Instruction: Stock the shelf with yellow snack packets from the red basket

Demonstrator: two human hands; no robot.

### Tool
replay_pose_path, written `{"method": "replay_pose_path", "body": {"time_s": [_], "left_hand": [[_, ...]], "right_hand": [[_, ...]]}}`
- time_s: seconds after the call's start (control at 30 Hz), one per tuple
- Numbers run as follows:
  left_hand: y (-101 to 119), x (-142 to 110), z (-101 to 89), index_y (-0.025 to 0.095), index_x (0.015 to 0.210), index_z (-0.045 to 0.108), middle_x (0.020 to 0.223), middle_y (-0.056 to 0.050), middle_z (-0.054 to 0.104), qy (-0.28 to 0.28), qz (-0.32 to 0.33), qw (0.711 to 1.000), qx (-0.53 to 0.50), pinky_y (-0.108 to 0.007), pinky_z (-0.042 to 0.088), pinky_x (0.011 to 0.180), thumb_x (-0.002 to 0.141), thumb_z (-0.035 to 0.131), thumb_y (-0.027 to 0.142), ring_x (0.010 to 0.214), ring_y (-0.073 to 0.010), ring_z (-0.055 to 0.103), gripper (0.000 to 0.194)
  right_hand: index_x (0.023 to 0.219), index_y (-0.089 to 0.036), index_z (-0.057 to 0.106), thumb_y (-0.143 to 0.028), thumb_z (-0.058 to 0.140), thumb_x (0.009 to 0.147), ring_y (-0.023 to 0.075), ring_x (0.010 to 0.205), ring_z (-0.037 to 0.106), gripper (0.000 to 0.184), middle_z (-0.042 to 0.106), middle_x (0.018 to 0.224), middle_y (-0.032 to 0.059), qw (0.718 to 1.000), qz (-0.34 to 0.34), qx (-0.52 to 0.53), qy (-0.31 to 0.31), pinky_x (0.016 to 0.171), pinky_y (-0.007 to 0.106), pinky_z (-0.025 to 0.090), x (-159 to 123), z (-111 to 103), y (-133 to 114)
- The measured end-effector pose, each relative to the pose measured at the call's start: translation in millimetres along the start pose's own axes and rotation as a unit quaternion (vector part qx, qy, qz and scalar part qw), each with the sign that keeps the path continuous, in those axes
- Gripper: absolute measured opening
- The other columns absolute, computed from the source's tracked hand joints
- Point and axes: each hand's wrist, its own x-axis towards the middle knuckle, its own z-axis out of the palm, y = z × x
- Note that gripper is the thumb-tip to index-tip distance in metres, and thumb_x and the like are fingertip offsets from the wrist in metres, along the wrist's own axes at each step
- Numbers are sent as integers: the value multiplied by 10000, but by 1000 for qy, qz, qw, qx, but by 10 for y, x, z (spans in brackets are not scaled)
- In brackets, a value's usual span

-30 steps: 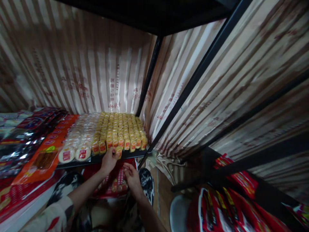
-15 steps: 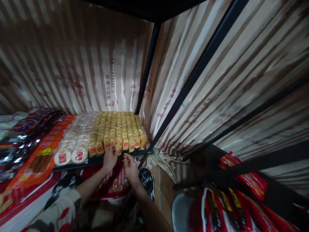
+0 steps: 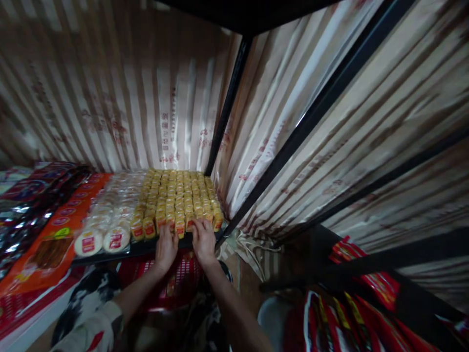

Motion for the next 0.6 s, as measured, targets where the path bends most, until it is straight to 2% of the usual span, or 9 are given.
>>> {"method": "replay_pose_path", "body": {"time_s": [0.13, 0.27, 0.4, 0.6], "left_hand": [[43, -118, -4, 163, 1050, 520, 1003, -92, 510, -62, 64, 993, 73, -312, 501, 757, 859, 312, 183, 875, -183, 580, 282], [13, -164, 64, 170, 1168, 498, 1109, -101, 500, -126, 67, 984, 104, -303, 501, 804, 852, 322, 167, 967, -190, 577, 362], [-65, -160, 135, 175, 1223, 476, 1160, -106, 499, -130, 64, 985, 94, -315, 496, 846, 838, 320, 145, 1018, -198, 567, 416], [-81, -178, 150, 181, 1248, 465, 1192, -100, 495, -126, 59, 986, 89, -285, 492, 853, 827, 321, 138, 1032, -188, 570, 447]], "right_hand": [[1092, -227, 629, -150, 460, 845, 235, 938, 462, 309, 592, 976, 91, 994, -32, -104, -22, 838, 351, 380, 323, -70, -46], [964, -218, 673, -130, 518, 808, 255, 925, 456, 237, 599, 953, 103, 979, -59, -188, -61, 803, 365, 364, 512, -41, -67], [881, -213, 675, -130, 519, 816, 249, 918, 456, 189, 601, 929, 97, 971, -75, -214, -76, 792, 354, 361, 554, -4, -26], [856, -213, 656, -183, 521, 839, 216, 907, 465, 139, 605, 917, 61, 978, -97, -171, -76, 811, 318, 372, 591, -58, 31]]}}
